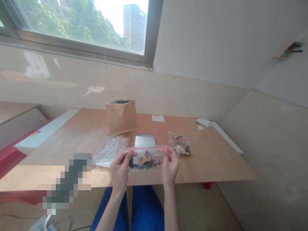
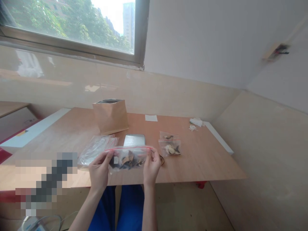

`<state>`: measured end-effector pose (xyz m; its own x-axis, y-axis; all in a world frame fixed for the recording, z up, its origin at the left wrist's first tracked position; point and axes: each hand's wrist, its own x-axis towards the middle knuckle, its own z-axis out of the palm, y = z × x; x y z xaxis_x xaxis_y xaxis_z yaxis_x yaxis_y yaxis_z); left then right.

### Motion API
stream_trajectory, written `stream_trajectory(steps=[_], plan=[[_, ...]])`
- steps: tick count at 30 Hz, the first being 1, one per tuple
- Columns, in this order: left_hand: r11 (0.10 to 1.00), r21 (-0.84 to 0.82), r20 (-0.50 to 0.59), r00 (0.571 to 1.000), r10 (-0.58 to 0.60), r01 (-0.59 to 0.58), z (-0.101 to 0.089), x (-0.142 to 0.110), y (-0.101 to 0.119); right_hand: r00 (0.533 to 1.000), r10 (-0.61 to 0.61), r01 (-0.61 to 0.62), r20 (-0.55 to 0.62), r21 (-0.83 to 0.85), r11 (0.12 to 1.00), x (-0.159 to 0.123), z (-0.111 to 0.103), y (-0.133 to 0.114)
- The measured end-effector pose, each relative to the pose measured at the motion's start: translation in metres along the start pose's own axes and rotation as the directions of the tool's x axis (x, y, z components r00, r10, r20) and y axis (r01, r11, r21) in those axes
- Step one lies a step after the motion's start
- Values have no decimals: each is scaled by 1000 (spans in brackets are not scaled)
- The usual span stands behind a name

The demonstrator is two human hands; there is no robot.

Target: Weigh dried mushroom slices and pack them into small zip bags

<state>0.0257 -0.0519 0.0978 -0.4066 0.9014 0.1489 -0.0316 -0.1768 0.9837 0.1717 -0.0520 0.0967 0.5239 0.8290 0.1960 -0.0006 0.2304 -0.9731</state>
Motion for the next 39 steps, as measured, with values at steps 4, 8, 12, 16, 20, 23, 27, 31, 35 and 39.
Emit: stream_trajectory(steps=[4,8,12,16,20,23,27,31,35,39], plan=[[998,-43,121,992,-32,37,-7,3,0,999,17,-18,47,11,1000,1,-5,-6],[998,-50,274,962,-16,31,-13,5,3,997,-1,6,81,-60,998,3,-13,-10],[1000,-2,207,978,9,-9,-13,4,14,994,-48,59,95,-117,991,1,-17,-12],[997,71,103,994,31,-39,-11,1,22,993,-96,104,65,-137,985,-4,-16,-13],[996,79,31,999,43,-46,-11,1,25,993,-94,101,69,-102,990,-6,-14,-15],[998,44,15,999,45,-45,-9,0,24,994,-72,76,86,-42,996,-6,-10,-15],[1000,14,-53,999,3,-3,-4,-1,20,987,-49,49,153,0,999,-7,-5,-13],[1000,-18,-48,999,14,-15,-5,0,18,980,-8,8,198,-2,1000,-8,-2,-11],[994,55,87,992,87,-92,-13,-1,16,989,-10,12,145,-13,1000,-7,-2,-10],[980,110,186,972,143,-165,-25,-5,11,991,-15,16,134,-8,1000,-7,-5,-11]])
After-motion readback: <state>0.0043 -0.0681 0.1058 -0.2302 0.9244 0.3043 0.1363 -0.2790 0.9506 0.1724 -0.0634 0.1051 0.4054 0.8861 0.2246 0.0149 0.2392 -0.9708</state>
